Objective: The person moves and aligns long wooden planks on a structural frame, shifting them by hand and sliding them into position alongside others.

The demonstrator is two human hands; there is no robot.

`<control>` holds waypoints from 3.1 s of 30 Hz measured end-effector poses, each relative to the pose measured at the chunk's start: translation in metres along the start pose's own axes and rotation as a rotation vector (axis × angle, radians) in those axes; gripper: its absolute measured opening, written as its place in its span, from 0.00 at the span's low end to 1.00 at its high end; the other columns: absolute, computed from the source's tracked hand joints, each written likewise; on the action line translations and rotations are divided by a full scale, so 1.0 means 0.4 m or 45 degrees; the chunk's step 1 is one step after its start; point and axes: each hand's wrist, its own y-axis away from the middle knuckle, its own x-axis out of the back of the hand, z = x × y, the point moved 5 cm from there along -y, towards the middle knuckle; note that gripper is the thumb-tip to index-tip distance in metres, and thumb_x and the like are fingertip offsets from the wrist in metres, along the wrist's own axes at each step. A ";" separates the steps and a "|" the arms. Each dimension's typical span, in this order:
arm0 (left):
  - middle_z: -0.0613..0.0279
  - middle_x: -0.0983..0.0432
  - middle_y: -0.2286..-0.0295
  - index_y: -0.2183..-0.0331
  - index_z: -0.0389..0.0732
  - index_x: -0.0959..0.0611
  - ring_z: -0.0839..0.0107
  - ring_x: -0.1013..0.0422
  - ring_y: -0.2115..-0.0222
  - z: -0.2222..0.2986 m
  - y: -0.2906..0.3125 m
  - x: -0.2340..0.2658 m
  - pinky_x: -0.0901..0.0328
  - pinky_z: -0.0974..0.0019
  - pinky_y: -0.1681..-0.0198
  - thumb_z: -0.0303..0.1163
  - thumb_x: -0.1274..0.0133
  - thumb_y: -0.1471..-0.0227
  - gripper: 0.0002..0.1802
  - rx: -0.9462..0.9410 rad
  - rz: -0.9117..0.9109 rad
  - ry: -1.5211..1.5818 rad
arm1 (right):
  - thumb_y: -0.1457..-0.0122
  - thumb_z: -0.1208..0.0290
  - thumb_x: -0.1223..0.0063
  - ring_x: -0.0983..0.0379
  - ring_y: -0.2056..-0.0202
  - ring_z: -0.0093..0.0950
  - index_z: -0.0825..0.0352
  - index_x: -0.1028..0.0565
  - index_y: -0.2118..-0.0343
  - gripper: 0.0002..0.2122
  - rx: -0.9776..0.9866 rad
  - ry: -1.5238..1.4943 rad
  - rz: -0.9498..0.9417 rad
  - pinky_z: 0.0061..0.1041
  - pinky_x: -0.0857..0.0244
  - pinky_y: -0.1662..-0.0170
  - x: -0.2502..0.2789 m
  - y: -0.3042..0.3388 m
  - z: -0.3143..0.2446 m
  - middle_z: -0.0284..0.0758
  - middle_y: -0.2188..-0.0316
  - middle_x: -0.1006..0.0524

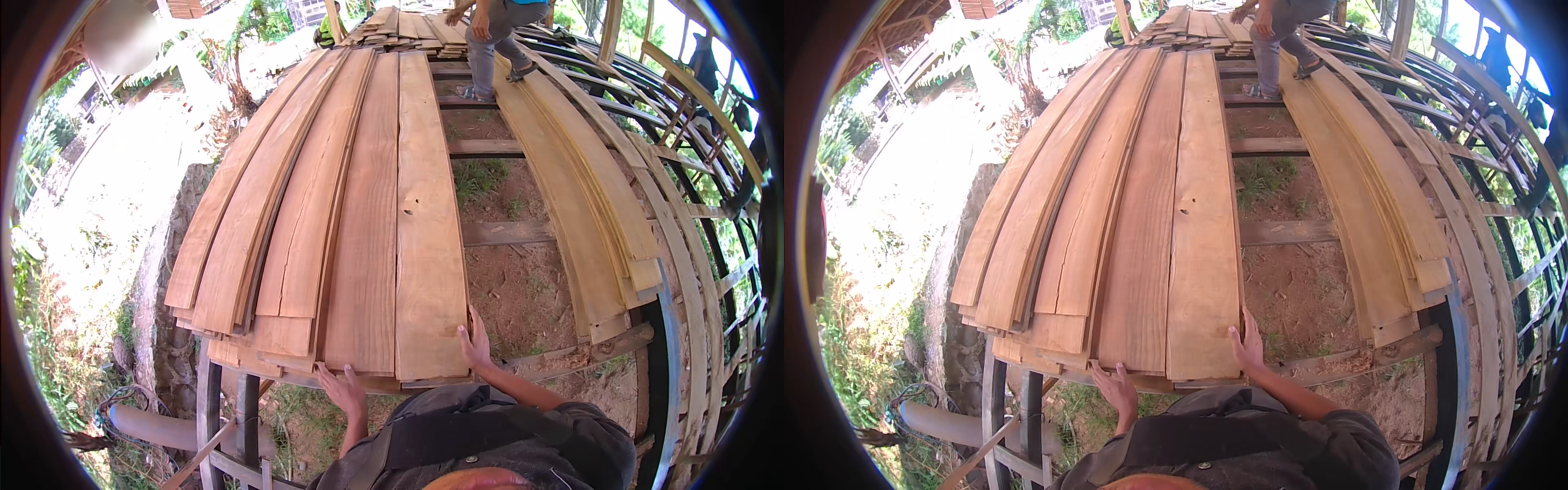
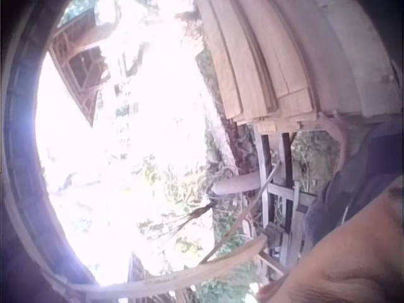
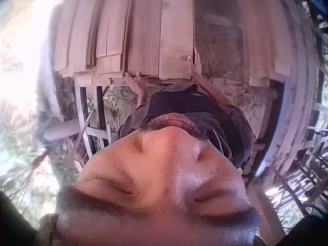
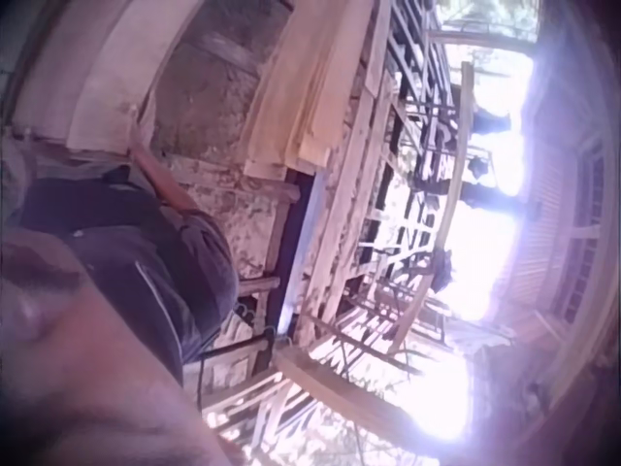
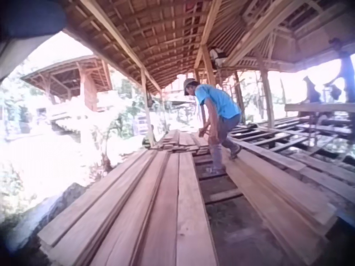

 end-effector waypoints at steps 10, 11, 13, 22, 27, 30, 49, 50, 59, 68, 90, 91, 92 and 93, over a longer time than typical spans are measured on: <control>0.37 0.53 0.36 0.35 0.30 0.48 0.44 0.54 0.35 -0.055 0.013 -0.045 0.57 0.52 0.33 0.44 0.52 0.38 0.41 0.109 -0.071 0.313 | 0.34 0.56 0.57 0.42 0.37 0.46 0.71 0.43 0.36 0.30 -0.004 0.092 0.020 0.39 0.49 0.35 -0.003 -0.001 0.013 0.52 0.38 0.38; 0.37 0.53 0.36 0.35 0.30 0.49 0.44 0.55 0.35 -0.052 0.014 -0.045 0.57 0.52 0.33 0.44 0.52 0.38 0.41 0.109 -0.077 0.288 | 0.34 0.56 0.57 0.42 0.37 0.46 0.71 0.43 0.36 0.30 0.003 0.099 0.026 0.39 0.49 0.35 -0.004 -0.001 0.014 0.52 0.38 0.38; 0.37 0.53 0.36 0.35 0.30 0.49 0.44 0.55 0.35 -0.046 0.014 -0.043 0.57 0.52 0.33 0.43 0.53 0.38 0.41 0.128 -0.081 0.304 | 0.34 0.56 0.57 0.42 0.37 0.46 0.71 0.42 0.36 0.29 0.019 0.115 0.037 0.39 0.48 0.35 -0.002 -0.002 0.015 0.52 0.39 0.38; 0.36 0.54 0.36 0.35 0.29 0.49 0.43 0.55 0.34 -0.033 0.009 -0.040 0.58 0.52 0.33 0.42 0.53 0.38 0.41 0.110 -0.075 0.369 | 0.35 0.57 0.55 0.43 0.37 0.48 0.72 0.44 0.36 0.30 0.024 0.079 0.017 0.40 0.49 0.35 0.001 -0.005 0.012 0.53 0.38 0.39; 0.36 0.54 0.36 0.35 0.29 0.50 0.44 0.56 0.34 -0.033 0.010 -0.037 0.58 0.52 0.32 0.42 0.53 0.38 0.41 0.140 -0.090 0.354 | 0.34 0.57 0.55 0.41 0.37 0.45 0.72 0.43 0.36 0.30 0.014 0.009 0.037 0.38 0.47 0.35 0.004 0.000 -0.009 0.52 0.38 0.39; 0.36 0.54 0.36 0.35 0.29 0.50 0.44 0.56 0.34 -0.037 0.011 -0.043 0.58 0.51 0.32 0.42 0.53 0.38 0.41 0.152 -0.099 0.339 | 0.34 0.58 0.55 0.41 0.37 0.42 0.72 0.44 0.36 0.29 0.023 -0.256 0.029 0.36 0.48 0.35 -0.002 0.009 0.018 0.49 0.37 0.39; 0.37 0.54 0.35 0.35 0.28 0.48 0.44 0.55 0.35 -0.066 0.011 -0.077 0.59 0.52 0.32 0.51 0.57 0.36 0.43 0.116 0.009 0.172 | 0.35 0.52 0.53 0.35 0.39 0.39 0.68 0.37 0.38 0.29 -0.155 -0.174 0.213 0.34 0.43 0.38 0.126 -0.016 0.099 0.48 0.41 0.31; 0.38 0.54 0.36 0.36 0.29 0.48 0.44 0.54 0.35 -0.040 0.020 -0.071 0.59 0.51 0.32 0.51 0.57 0.36 0.42 0.120 0.058 0.180 | 0.35 0.52 0.53 0.32 0.42 0.38 0.68 0.36 0.39 0.28 -0.201 -0.240 0.139 0.34 0.40 0.40 0.163 -0.022 0.108 0.46 0.44 0.29; 0.40 0.30 0.49 0.47 0.30 0.26 0.47 0.37 0.44 0.244 0.106 -0.134 0.42 0.52 0.41 0.42 0.61 0.34 0.26 -0.556 -0.068 0.376 | 0.36 0.48 0.53 0.22 0.53 0.34 0.62 0.26 0.47 0.24 -0.286 -0.123 -0.548 0.33 0.31 0.50 0.494 0.368 0.277 0.38 0.55 0.19; 0.56 0.27 0.68 0.41 0.37 0.35 0.73 0.33 0.70 0.640 0.306 -0.286 0.36 0.66 0.65 0.28 0.52 0.40 0.26 -0.554 -0.593 0.634 | 0.44 0.61 0.46 0.22 0.67 0.45 0.64 0.21 0.62 0.13 -0.349 0.654 -0.265 0.41 0.28 0.65 0.852 0.367 0.348 0.44 0.70 0.20; 0.53 0.24 0.56 0.41 0.39 0.33 0.66 0.28 0.54 0.681 0.448 -0.475 0.34 0.61 0.50 0.27 0.50 0.42 0.27 -0.181 -1.012 0.606 | 0.48 0.48 0.38 0.32 0.44 0.41 0.62 0.30 0.42 0.33 -0.786 1.048 0.649 0.38 0.37 0.42 1.638 -0.568 0.517 0.43 0.46 0.27; 0.53 0.24 0.56 0.42 0.39 0.33 0.66 0.28 0.54 0.674 0.450 -0.476 0.34 0.61 0.50 0.28 0.50 0.42 0.27 -0.189 -0.994 0.577 | 0.49 0.47 0.38 0.31 0.45 0.41 0.62 0.29 0.43 0.33 -0.760 1.046 0.664 0.39 0.36 0.43 1.655 -0.564 0.539 0.43 0.46 0.27; 0.53 0.24 0.56 0.42 0.39 0.33 0.66 0.28 0.54 0.673 0.448 -0.480 0.34 0.62 0.50 0.28 0.50 0.42 0.27 -0.200 -0.976 0.547 | 0.50 0.45 0.38 0.30 0.45 0.41 0.61 0.28 0.44 0.33 -0.736 1.041 0.679 0.39 0.36 0.43 1.677 -0.566 0.560 0.43 0.47 0.26; 0.53 0.24 0.56 0.42 0.38 0.33 0.66 0.28 0.54 0.668 0.452 -0.487 0.34 0.62 0.50 0.28 0.50 0.42 0.27 -0.169 -0.990 0.535 | 0.51 0.44 0.37 0.28 0.48 0.42 0.63 0.24 0.50 0.31 -0.633 1.075 0.701 0.42 0.34 0.47 1.691 -0.567 0.563 0.46 0.50 0.25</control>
